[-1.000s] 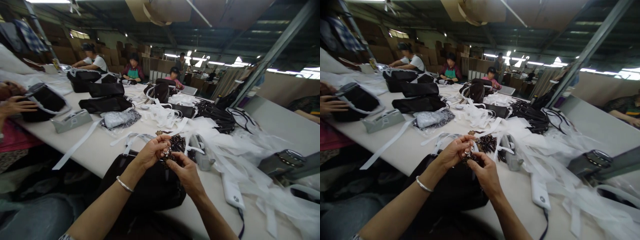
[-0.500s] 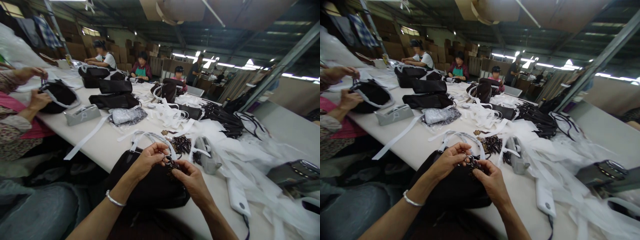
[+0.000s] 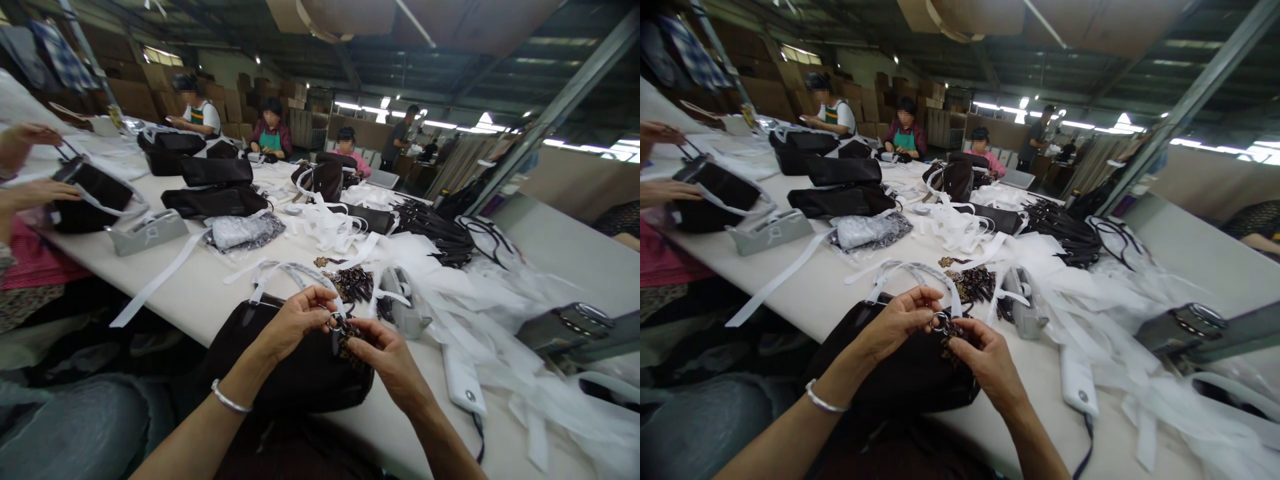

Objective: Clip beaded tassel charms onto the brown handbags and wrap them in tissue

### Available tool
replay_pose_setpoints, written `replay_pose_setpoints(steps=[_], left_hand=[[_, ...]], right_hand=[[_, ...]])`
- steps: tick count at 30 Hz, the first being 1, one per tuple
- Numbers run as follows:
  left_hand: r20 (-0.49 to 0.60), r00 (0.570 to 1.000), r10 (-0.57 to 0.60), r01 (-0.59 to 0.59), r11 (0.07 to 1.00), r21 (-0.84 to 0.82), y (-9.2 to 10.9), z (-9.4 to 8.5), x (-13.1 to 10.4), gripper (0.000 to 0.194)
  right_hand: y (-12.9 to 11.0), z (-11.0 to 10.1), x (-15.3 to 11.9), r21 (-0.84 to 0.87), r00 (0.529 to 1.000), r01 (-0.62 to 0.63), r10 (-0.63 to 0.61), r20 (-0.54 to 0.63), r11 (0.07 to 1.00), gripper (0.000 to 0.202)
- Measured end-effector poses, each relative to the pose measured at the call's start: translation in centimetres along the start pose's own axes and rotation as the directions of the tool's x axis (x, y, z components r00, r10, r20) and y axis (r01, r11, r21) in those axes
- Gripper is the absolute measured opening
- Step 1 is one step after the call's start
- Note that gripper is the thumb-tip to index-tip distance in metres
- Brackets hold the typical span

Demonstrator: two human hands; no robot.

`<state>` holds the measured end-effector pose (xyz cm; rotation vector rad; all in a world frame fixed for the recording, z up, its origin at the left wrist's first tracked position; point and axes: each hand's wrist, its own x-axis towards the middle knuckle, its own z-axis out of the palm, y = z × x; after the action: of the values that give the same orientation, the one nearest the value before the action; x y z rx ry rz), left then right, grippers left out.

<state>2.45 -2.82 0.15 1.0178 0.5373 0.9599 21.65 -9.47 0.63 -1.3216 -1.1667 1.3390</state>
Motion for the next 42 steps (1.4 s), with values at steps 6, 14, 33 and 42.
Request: replay_pose_setpoints(steps=[6, 14, 33, 42], left_hand=[[0.021, 1.0, -0.012, 0.012, 1.0, -0.005, 0.0, 0.6, 0.6, 0.032], [0.047, 0.999, -0.02, 0.018, 0.999, 0.035, 0.4, 1.4, 0.8, 0.032], [0.18, 0.94, -0.291, 0.34, 0.848, -0.406, -1.7, 0.7, 1.4, 0.037], [0.146, 0.965, -0.218, 0.256, 0.903, -0.344, -2.4, 0.6, 1.6, 0.037]], right_hand=[[-0.2, -0.6, -0.3, 0.052, 0.999, -0.014, 0.012, 0.036, 0.999, 0.037], [-0.2, -0.7, -0.7, -0.016, 0.998, -0.001, 0.002, 0.06, 1.0, 0.035], [-0.1, 0.4, 0.1, -0.616, 0.764, 0.563, -0.63, 0.135, 0.551, 0.031], [0.9, 0.3, 0.1, -0.602, 0.714, 0.607, -0.689, 0.126, 0.519, 0.03]])
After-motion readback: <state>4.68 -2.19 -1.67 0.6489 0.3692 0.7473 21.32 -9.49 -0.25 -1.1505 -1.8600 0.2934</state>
